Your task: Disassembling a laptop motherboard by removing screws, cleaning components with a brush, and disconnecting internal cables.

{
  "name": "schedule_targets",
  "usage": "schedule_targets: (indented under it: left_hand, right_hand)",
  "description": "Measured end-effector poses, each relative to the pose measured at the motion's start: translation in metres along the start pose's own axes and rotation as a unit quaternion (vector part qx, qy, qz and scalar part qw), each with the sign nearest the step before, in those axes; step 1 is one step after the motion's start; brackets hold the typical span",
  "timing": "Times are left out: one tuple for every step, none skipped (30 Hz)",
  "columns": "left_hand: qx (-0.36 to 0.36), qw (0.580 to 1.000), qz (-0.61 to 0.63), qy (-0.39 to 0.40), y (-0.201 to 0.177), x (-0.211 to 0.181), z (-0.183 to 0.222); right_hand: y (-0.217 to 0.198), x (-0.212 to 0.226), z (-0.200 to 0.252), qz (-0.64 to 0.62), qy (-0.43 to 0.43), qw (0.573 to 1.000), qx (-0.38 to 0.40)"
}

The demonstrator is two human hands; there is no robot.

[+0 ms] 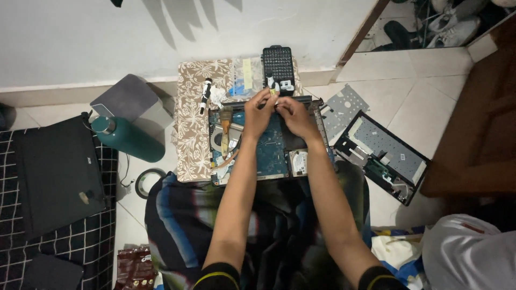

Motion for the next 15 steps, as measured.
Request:
schedule_targets:
  left_hand:
    - [0.002, 1.000, -0.006, 0.018, 0.001, -0.009, 0.000]
    - [0.002, 1.000, -0.006, 0.018, 0.001, -0.012, -0.002]
    - [-0.002, 0.999, -0.014, 0.029, 0.001, -0.017, 0.000]
    - [-0.006, 0.999, -0.022, 0.041, 0.002, -0.022, 0.002]
    - [-0.006, 0.999, -0.022, 0.038, 0.003, -0.022, 0.004]
    - [-0.008, 0.998, -0.035, 0.049, 0.004, -0.027, 0.006]
    - [-0.010, 0.997, -0.048, 0.063, 0.005, -0.032, 0.005]
    - [-0.010, 0.997, -0.047, 0.063, 0.007, -0.034, 0.007]
    - [-0.012, 0.996, -0.059, 0.066, 0.007, -0.036, 0.007]
    - [-0.014, 0.995, -0.070, 0.069, 0.008, -0.039, 0.008]
    - [-0.014, 0.995, -0.070, 0.070, 0.008, -0.042, 0.008]
    - [0.000, 0.996, -0.059, 0.066, 0.010, -0.043, 0.007]
    - [0.014, 0.997, -0.048, 0.060, 0.014, -0.043, 0.008]
    - [0.014, 0.997, -0.046, 0.060, 0.014, -0.042, 0.009]
    - [0.013, 0.997, -0.063, 0.051, 0.014, -0.040, 0.008]
  right_hand:
    - [-0.001, 0.005, 0.001, 0.005, -0.002, 1.000, 0.004]
    - [-0.003, 0.010, 0.001, 0.005, -0.002, 1.000, 0.004]
    - [-0.002, 0.012, 0.003, 0.004, 0.001, 1.000, 0.006]
    - [-0.002, 0.015, 0.005, 0.003, 0.004, 1.000, 0.008]
    - [-0.001, 0.013, 0.006, 0.002, 0.007, 1.000, 0.008]
    - [-0.001, 0.013, 0.007, 0.004, 0.004, 1.000, 0.003]
    - [-0.003, 0.015, 0.006, 0.007, -0.002, 1.000, -0.003]
    - [-0.003, 0.016, 0.008, 0.008, -0.002, 1.000, -0.004]
    - [-0.003, 0.016, 0.009, -0.003, 0.001, 1.000, -0.010]
    - [-0.004, 0.016, 0.010, -0.015, 0.004, 1.000, -0.016]
    - [-0.003, 0.015, 0.010, -0.014, 0.003, 1.000, -0.016]
    - [-0.005, 0.009, 0.012, -0.013, 0.018, 0.999, -0.034]
    - [-0.007, 0.003, 0.015, -0.012, 0.036, 0.998, -0.053]
    - [-0.005, -0.002, 0.014, -0.011, 0.036, 0.998, -0.054]
    - [-0.005, -0.006, 0.012, -0.001, 0.045, 0.997, -0.065]
Point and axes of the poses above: each hand's wrist, its own z-axis away from the middle knuckle, its own y-axis out of the palm, x = y × z, the point moved 10 cm from there along -z, towards the middle knuckle, and after that the axes turned 11 degrees about x, right-handed, at the moved point
